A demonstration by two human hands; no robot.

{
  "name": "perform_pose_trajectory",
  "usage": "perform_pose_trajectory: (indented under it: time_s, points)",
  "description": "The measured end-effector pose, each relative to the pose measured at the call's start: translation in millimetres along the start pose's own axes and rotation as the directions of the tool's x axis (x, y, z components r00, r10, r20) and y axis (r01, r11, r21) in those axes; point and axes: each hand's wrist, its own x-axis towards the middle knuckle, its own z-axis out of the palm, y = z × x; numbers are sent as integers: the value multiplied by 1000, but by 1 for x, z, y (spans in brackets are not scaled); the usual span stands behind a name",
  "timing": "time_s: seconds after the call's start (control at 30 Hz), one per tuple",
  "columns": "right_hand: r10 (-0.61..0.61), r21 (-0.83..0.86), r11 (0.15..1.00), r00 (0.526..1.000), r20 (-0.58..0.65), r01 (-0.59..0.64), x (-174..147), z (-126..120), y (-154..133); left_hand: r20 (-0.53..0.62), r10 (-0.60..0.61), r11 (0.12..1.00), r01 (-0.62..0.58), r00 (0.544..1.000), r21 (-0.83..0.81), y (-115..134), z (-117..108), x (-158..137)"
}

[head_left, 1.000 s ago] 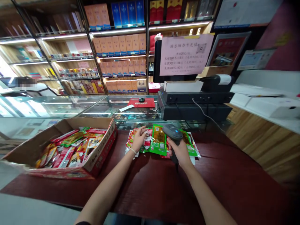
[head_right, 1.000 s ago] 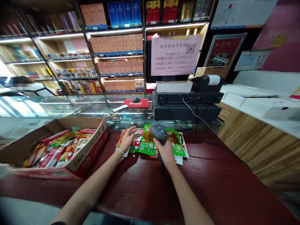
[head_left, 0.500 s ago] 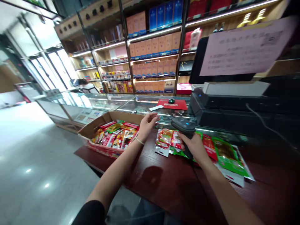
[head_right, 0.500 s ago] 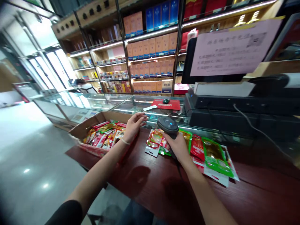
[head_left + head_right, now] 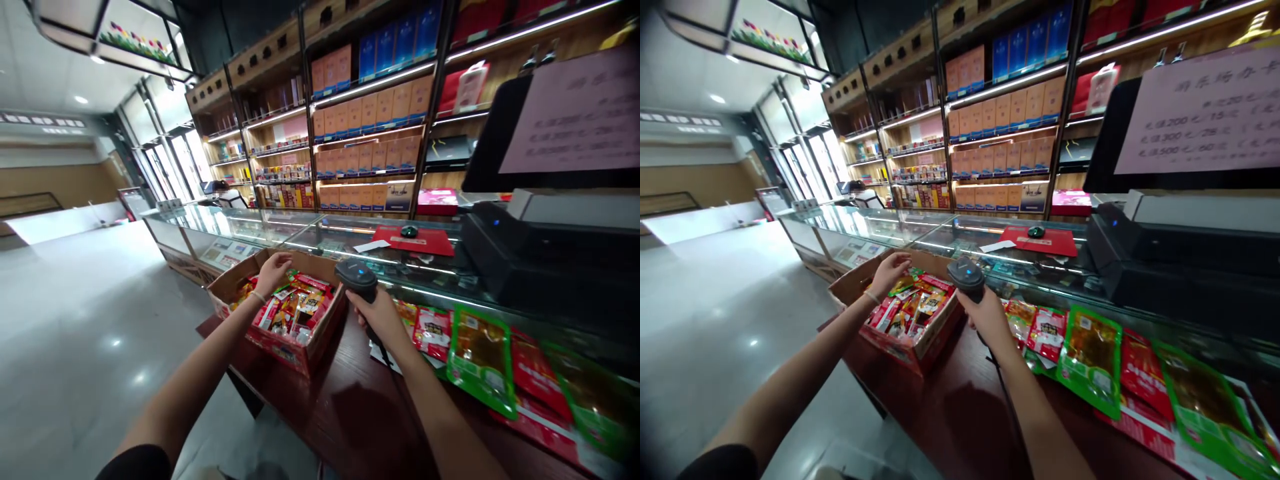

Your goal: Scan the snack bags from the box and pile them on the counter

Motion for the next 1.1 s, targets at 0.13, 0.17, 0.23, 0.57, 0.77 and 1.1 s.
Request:
perform_pose_trajectory:
  time_s: [0.13,0.17,0.23,0.57,0.77,1.1]
  points:
    - [48,-3,999,999,2,-48,11,-1,16,63,85,962,-99,994,256,-21,0,15]
    - [62,1,998,998,4,-62,12,-2,17,101,105,931,-134,989,341,-25,2,19]
    - [87,18,996,996,-2,-87,14,-6,17,234,142,829,-244,962,503,-31,8,28]
    - [146,54,988,987,-67,-143,18,-20,20,753,-179,401,-652,633,644,-78,48,47]
    - [117,83,990,991,-68,-111,16,-22,21,703,-196,265,-653,684,710,-66,51,41]
    - [-17,73,997,999,-41,20,1,-24,1,618,-301,418,-483,726,770,-20,16,25]
